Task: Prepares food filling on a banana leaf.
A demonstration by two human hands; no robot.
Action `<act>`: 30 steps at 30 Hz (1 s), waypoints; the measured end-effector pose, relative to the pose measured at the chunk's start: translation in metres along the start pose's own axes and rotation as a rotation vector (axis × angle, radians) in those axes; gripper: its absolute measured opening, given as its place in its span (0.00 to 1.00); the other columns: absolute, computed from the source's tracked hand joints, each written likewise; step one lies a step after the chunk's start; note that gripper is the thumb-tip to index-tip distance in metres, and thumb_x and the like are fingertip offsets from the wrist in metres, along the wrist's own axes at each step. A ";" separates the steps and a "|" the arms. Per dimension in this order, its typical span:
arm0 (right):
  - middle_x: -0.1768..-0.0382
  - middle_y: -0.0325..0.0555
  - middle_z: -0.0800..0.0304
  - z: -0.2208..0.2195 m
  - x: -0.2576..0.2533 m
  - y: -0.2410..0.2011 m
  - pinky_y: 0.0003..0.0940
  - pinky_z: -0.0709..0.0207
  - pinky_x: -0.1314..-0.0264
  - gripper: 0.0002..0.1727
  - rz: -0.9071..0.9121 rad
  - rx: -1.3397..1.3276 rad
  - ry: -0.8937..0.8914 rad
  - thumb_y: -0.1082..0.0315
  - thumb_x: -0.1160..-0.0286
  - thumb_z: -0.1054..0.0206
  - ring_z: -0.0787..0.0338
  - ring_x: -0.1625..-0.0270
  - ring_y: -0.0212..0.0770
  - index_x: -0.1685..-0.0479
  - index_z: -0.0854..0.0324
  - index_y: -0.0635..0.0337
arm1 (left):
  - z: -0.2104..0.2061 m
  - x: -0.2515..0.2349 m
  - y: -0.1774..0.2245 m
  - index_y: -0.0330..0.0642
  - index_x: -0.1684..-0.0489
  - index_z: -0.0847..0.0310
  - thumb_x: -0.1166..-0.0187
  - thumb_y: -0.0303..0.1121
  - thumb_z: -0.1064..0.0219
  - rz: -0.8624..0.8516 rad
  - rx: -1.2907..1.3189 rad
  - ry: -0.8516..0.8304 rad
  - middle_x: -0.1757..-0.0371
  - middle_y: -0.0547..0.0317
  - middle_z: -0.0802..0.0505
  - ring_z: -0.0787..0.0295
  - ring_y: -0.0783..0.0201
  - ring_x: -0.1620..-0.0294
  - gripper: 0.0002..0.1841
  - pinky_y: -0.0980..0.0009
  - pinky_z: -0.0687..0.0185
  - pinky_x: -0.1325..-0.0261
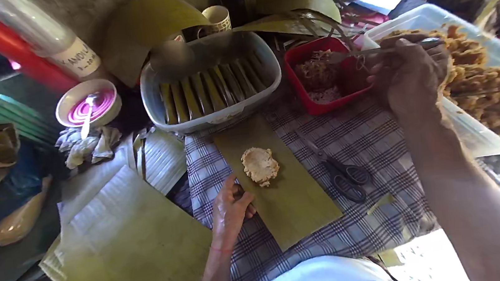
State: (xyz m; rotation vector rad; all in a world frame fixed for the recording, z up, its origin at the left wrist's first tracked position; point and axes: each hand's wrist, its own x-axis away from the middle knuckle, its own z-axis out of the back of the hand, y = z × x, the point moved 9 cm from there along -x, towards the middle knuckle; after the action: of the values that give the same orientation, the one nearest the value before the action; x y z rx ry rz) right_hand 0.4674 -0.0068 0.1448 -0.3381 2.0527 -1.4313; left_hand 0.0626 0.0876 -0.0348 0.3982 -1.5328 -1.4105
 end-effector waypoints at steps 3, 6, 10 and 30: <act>0.71 0.34 0.06 -0.017 0.024 -0.009 0.26 0.12 0.77 0.17 -0.057 -0.006 -0.077 0.72 0.08 0.56 0.09 0.76 0.32 0.55 0.20 0.56 | 0.001 0.001 0.000 0.43 0.19 0.31 0.22 0.25 0.30 0.019 -0.021 0.014 0.58 0.50 0.06 0.08 0.58 0.73 0.30 0.65 0.09 0.72; 0.70 0.32 0.06 -0.045 0.063 -0.008 0.23 0.15 0.81 0.17 -0.121 0.002 -0.194 0.71 0.10 0.57 0.10 0.77 0.29 0.54 0.20 0.54 | 0.003 0.010 0.011 0.42 0.19 0.31 0.21 0.23 0.31 0.045 -0.020 0.051 0.61 0.50 0.07 0.09 0.61 0.75 0.29 0.68 0.09 0.71; 0.63 0.33 0.07 -0.074 0.133 0.030 0.23 0.12 0.75 0.15 -0.350 -0.025 -0.318 0.66 0.08 0.54 0.09 0.73 0.28 0.47 0.18 0.53 | 0.004 0.014 0.016 0.42 0.19 0.32 0.21 0.20 0.33 0.028 0.010 0.061 0.61 0.50 0.08 0.10 0.62 0.76 0.29 0.69 0.10 0.73; 0.72 0.30 0.10 -0.060 0.134 0.027 0.16 0.24 0.86 0.12 -0.356 0.368 -0.455 0.67 0.10 0.46 0.18 0.83 0.21 0.51 0.15 0.56 | 0.003 0.012 0.010 0.49 0.18 0.30 0.22 0.23 0.31 0.011 0.017 0.052 0.63 0.50 0.09 0.10 0.59 0.75 0.30 0.66 0.10 0.72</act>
State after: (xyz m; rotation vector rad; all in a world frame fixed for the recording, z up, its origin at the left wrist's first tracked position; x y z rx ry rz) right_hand 0.3292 -0.0210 0.0897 -0.8173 1.3797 -1.7134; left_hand 0.0577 0.0827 -0.0200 0.4326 -1.5036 -1.3689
